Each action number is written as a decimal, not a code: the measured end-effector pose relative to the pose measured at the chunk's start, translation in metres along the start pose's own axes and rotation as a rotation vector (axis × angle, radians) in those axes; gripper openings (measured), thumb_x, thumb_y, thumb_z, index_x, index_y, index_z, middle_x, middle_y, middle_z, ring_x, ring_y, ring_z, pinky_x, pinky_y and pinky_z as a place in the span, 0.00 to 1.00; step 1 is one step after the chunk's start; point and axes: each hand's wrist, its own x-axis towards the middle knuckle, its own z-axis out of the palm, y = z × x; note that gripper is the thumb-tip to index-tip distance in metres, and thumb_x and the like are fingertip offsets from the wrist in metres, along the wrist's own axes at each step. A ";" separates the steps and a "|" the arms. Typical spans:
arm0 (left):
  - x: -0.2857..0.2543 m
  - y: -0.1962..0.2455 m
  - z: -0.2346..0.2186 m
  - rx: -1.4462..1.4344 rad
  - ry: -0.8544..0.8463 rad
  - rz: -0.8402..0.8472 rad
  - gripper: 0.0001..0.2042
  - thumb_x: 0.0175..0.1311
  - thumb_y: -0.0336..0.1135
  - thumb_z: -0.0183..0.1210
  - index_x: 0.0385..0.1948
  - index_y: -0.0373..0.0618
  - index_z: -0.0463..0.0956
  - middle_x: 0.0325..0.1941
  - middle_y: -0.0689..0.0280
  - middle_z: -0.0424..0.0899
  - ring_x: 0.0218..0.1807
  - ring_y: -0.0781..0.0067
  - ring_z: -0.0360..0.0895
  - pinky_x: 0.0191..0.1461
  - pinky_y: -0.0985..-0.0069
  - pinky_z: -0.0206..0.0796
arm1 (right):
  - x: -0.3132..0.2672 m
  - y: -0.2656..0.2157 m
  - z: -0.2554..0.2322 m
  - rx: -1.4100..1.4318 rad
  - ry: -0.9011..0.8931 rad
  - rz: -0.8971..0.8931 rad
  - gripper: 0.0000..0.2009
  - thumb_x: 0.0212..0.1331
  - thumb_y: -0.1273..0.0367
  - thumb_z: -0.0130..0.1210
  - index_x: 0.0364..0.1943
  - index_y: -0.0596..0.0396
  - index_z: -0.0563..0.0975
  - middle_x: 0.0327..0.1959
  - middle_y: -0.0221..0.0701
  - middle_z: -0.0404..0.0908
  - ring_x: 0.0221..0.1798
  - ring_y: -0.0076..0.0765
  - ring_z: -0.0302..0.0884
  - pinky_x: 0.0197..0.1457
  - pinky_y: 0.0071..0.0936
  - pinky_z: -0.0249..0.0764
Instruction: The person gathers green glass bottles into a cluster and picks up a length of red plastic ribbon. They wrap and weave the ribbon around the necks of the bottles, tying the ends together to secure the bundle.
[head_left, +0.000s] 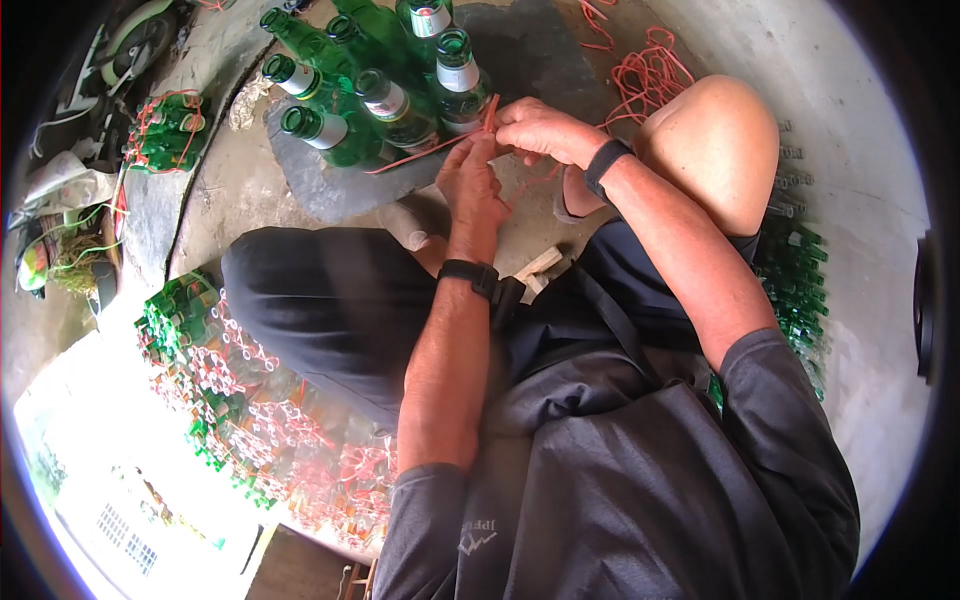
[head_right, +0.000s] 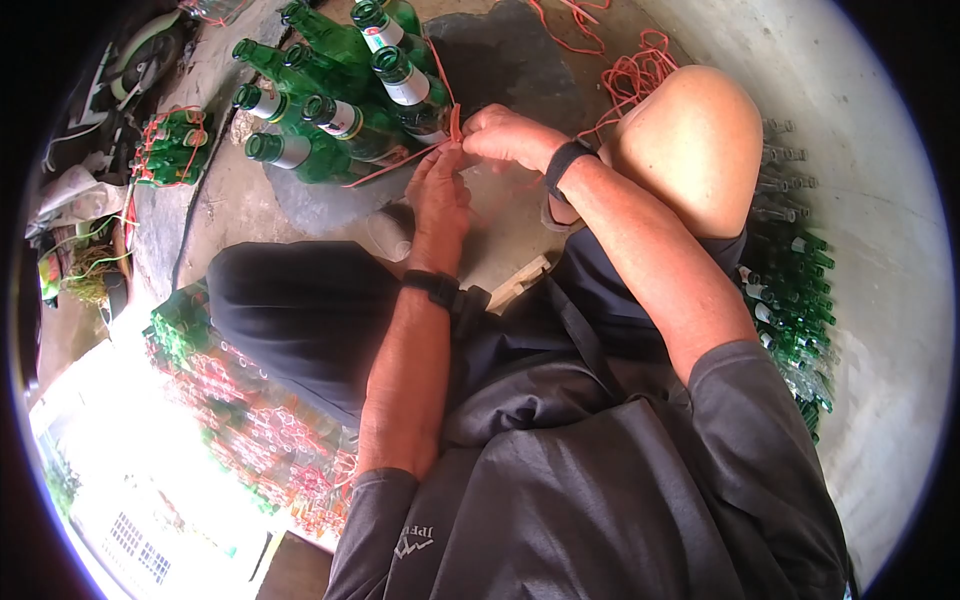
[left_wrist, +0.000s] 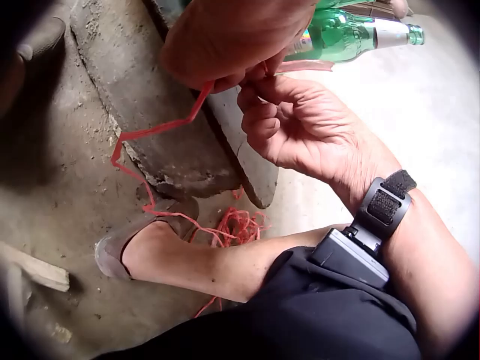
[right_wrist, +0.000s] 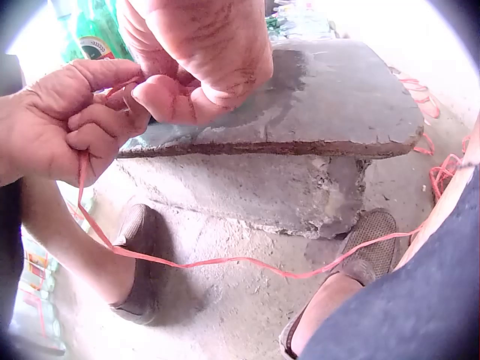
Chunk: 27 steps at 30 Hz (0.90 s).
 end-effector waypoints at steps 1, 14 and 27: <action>0.000 -0.001 0.000 0.000 0.000 -0.001 0.09 0.62 0.31 0.69 0.42 0.46 0.82 0.29 0.76 0.78 0.17 0.90 0.61 0.17 0.85 0.48 | -0.002 -0.001 0.000 0.011 0.018 0.024 0.14 0.60 0.65 0.56 0.45 0.58 0.84 0.33 0.24 0.80 0.32 0.22 0.74 0.30 0.25 0.74; 0.005 -0.017 -0.005 0.302 0.010 0.447 0.06 0.65 0.32 0.68 0.39 0.43 0.84 0.32 0.73 0.83 0.24 0.87 0.67 0.24 0.84 0.55 | -0.003 0.002 0.001 0.060 -0.011 0.026 0.16 0.62 0.62 0.55 0.47 0.57 0.83 0.35 0.26 0.80 0.35 0.24 0.75 0.33 0.27 0.76; 0.003 -0.013 -0.005 0.419 -0.063 0.558 0.08 0.67 0.31 0.65 0.42 0.37 0.85 0.36 0.71 0.85 0.34 0.84 0.76 0.38 0.83 0.66 | -0.008 -0.008 0.003 0.047 0.003 0.039 0.11 0.66 0.65 0.56 0.44 0.57 0.81 0.33 0.26 0.78 0.33 0.23 0.75 0.31 0.24 0.76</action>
